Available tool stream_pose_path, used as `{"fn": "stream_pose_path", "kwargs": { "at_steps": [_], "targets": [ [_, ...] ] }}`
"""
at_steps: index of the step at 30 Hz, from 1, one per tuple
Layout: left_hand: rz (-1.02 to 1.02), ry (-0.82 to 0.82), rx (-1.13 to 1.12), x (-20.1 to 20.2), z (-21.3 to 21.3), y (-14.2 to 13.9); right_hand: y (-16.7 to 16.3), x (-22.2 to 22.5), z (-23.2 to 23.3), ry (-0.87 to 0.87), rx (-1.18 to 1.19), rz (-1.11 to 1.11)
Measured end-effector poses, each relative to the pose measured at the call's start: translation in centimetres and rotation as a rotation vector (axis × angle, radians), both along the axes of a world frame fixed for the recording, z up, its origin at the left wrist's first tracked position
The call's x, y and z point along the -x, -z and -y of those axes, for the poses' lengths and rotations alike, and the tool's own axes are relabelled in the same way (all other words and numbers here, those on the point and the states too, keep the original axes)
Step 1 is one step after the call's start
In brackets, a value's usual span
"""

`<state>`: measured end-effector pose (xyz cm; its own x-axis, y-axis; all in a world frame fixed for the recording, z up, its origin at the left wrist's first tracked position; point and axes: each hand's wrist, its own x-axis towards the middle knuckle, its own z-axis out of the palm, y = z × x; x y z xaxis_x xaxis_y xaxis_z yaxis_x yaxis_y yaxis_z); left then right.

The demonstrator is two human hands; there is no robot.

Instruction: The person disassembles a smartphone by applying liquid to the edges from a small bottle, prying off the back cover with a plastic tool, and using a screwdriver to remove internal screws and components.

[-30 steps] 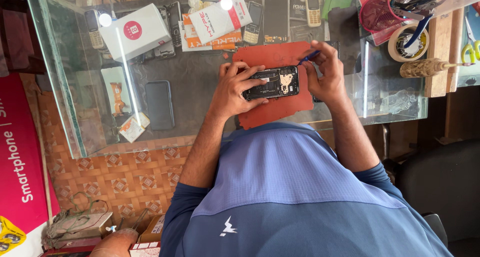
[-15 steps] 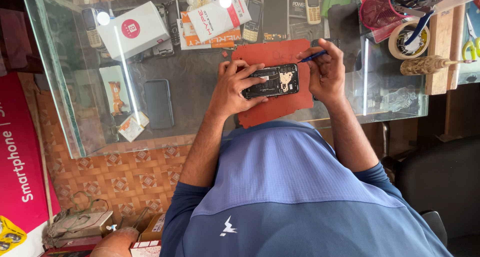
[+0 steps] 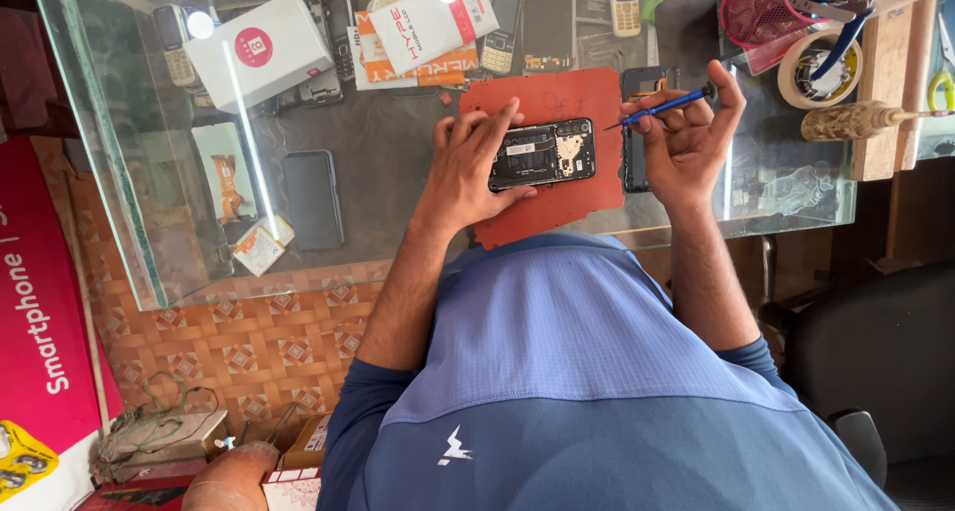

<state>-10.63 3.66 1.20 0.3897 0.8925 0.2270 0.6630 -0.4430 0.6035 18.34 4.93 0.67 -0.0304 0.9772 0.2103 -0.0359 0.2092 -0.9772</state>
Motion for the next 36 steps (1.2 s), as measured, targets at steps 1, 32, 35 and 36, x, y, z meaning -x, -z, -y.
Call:
{"fn": "stream_pose_path", "kwargs": {
  "at_steps": [1,32,35,36],
  "targets": [
    [-0.030,-0.022,0.012,-0.3,0.0,-0.1,0.1,-0.1,0.0,0.003,0.010,-0.008],
    [-0.245,-0.199,-0.088,-3.5,2.2,-2.1,0.5,-0.1,0.2,-0.066,0.100,0.006],
    [-0.211,-0.180,0.008,-3.2,2.1,-2.5,0.5,-0.1,0.2,-0.067,0.092,0.027],
    [-0.212,-0.171,0.028,-3.2,2.0,-2.5,0.5,-0.1,0.2,-0.067,0.092,0.029]
  ]
}}
